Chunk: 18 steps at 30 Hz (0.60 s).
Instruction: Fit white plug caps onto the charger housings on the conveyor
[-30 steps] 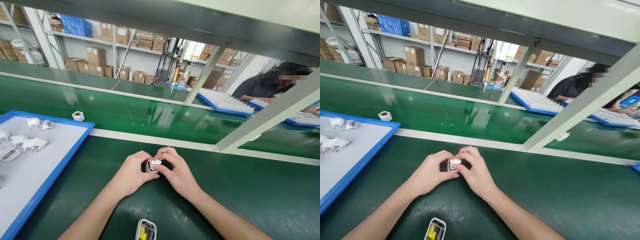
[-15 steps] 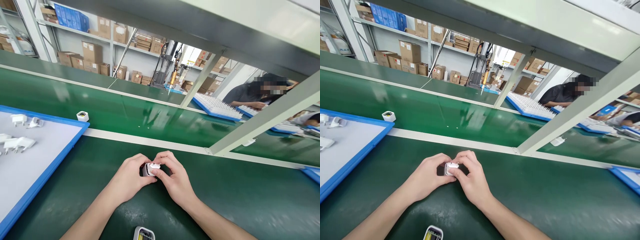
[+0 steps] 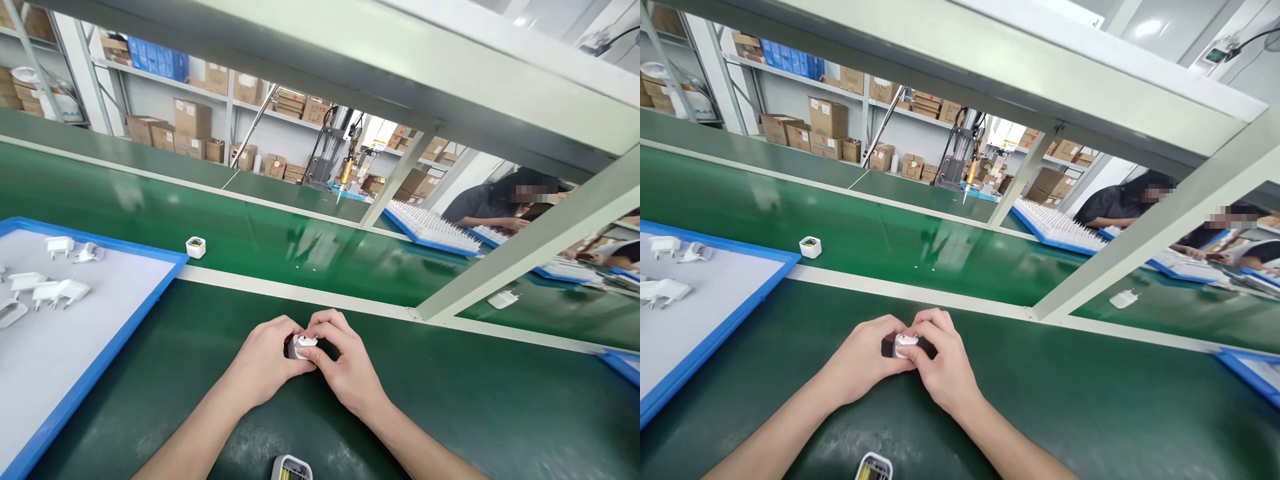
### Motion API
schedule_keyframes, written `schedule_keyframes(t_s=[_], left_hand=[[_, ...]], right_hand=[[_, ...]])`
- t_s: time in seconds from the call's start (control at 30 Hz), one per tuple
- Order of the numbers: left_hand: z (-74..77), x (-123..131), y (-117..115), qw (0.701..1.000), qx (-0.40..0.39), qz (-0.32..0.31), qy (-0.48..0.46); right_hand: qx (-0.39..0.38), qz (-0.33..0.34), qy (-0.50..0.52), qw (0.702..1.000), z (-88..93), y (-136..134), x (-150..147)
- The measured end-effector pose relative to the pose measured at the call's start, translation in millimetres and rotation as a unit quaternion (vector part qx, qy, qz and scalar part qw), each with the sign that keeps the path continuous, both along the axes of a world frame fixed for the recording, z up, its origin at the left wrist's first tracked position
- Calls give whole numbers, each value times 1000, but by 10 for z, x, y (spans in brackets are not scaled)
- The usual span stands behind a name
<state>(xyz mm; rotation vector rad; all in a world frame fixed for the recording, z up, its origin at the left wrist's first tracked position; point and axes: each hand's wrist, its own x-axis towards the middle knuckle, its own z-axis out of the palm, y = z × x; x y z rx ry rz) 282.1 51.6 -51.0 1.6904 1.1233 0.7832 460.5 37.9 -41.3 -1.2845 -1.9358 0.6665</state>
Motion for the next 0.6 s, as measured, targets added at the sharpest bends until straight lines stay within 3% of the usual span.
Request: schedule_keyframes(t_s=[0.2, 0.27, 0.37, 0.5, 0.6], left_hand=[[-73, 77, -14, 999, 40, 16, -27], [-95, 96, -7, 996, 54, 54, -54], [-98, 76, 11, 989, 61, 108, -82], [-28, 25, 13, 991, 52, 101, -66], [31, 10, 5, 993, 65, 92, -45]], right_hand=[[38, 13, -38, 998, -14, 65, 26], [44, -3, -56, 997, 37, 287, 152], [70, -92, -56, 992, 181, 830, 422], [100, -212, -63, 970, 321, 1507, 736], [111, -235, -89, 962, 296, 1673, 858]])
